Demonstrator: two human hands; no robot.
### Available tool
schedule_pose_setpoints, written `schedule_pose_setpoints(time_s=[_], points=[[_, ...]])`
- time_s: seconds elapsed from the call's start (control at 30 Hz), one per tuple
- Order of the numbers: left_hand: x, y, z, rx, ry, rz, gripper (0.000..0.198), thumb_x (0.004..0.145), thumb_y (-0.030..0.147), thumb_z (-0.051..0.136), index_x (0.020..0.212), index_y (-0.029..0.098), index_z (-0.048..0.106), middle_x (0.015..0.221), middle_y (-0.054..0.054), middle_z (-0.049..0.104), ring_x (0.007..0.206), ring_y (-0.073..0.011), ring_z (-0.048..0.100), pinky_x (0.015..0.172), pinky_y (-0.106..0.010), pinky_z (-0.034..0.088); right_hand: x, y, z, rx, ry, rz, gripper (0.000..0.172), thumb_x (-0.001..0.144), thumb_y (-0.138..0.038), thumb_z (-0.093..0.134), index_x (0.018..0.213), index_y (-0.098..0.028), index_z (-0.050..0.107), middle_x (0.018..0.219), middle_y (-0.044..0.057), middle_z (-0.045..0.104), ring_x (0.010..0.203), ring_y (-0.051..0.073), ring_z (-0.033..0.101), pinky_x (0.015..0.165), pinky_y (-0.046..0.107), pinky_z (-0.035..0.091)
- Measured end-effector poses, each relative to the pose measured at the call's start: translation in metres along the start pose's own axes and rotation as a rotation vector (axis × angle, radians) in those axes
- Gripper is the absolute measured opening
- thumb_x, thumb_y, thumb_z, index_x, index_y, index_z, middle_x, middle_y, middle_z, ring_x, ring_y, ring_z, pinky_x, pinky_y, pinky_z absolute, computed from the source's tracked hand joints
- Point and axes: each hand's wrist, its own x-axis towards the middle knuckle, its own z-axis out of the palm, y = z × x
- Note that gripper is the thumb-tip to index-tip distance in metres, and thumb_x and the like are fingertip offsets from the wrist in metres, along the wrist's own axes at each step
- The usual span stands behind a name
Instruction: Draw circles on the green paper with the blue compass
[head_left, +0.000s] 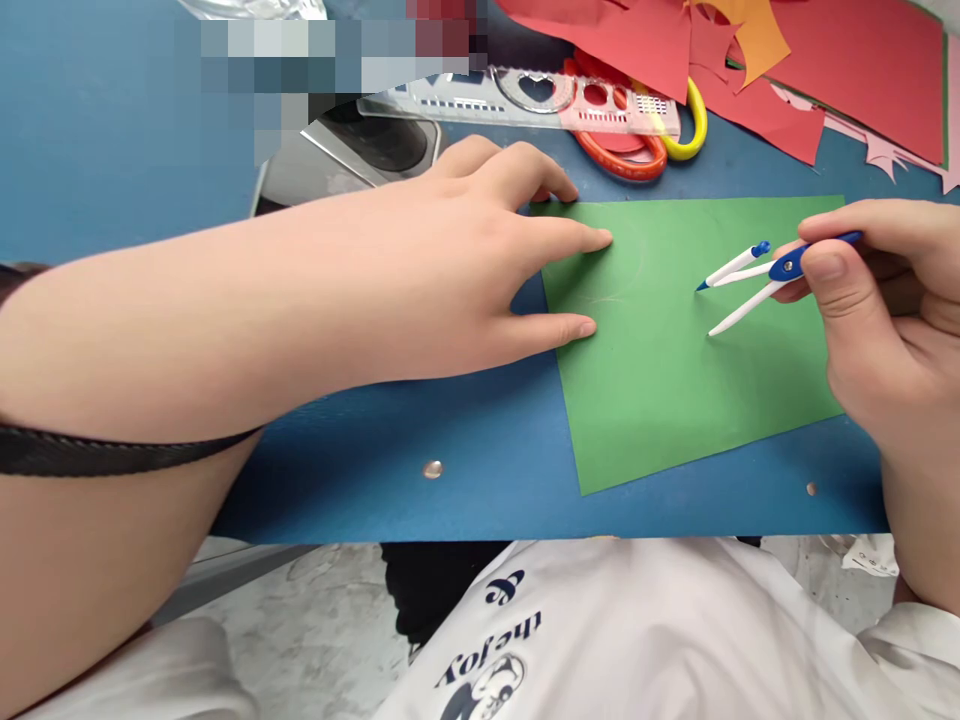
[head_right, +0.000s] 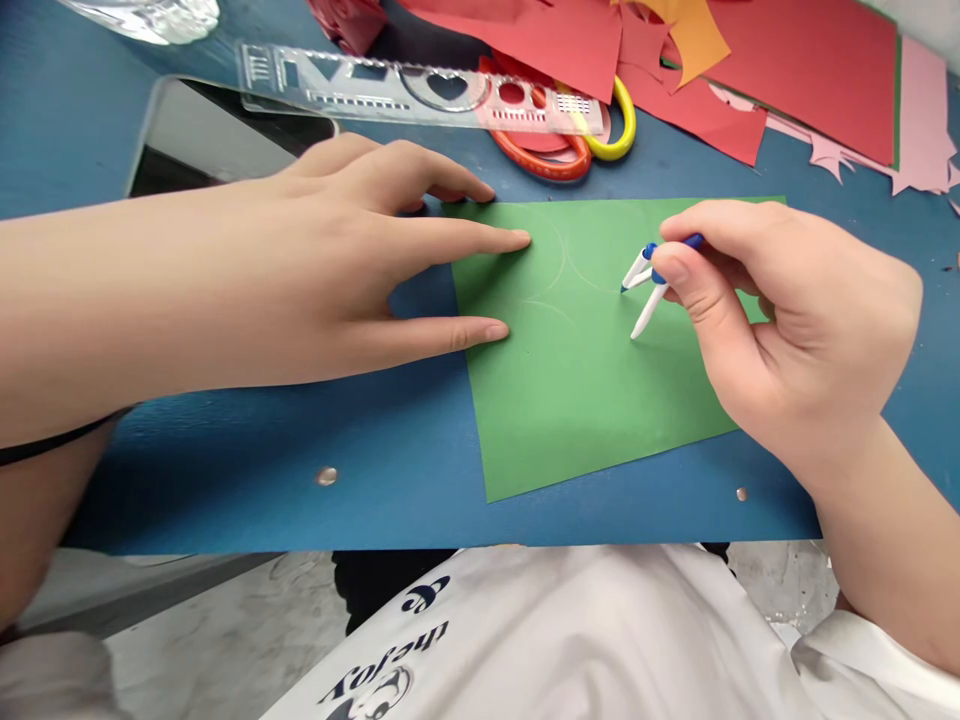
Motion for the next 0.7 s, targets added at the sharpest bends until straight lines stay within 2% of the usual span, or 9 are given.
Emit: schedule_pose_setpoints(time_s=[0.1, 0.3, 0.7], points=[[0.0002, -0.0003, 0.0003, -0.011, -0.002, -0.008, 0.086, 0.115, 0.083, 0.054, 0.183, 0.035, 0.075, 0.181, -0.013, 0.060, 0.176, -0.0588, 0.059, 0.149, -0.090, 0.048, -0.0001, -0.0018, 0.0005, -0.015, 0.004, 0.010, 0.026, 0.119, -0.040, 0.078, 0.117, -0.031, 0.102, 0.097, 0.001, 0.093, 0.082, 0.026, 0.088, 0.070, 0.047, 0.057], [0.0005, 0.0001, -0.0011, -0.014, -0.015, -0.014, 0.093, 0.114, 0.089, 0.046, 0.184, 0.035, 0.073, 0.180, -0.012, 0.059, 0.177, -0.0597, 0.057, 0.149, -0.091, 0.046, -0.0002, -0.0018, 0.0022, 0.000, 0.029, 0.002, 0.027, 0.119, -0.041, 0.078, 0.115, -0.031, 0.102, 0.098, 0.000, 0.094, 0.083, 0.026, 0.089, 0.071, 0.047, 0.057], [0.0005, -0.0004, 0.0003, -0.019, -0.012, -0.015, 0.099, 0.110, 0.096, 0.041, 0.182, 0.035, 0.074, 0.179, -0.010, 0.057, 0.180, -0.0601, 0.054, 0.149, -0.090, 0.044, -0.0014, 0.0018, -0.0011, -0.015, -0.014, 0.007, 0.028, 0.120, -0.045, 0.076, 0.116, -0.033, 0.102, 0.095, 0.000, 0.092, 0.081, 0.025, 0.087, 0.071, 0.047, 0.055]])
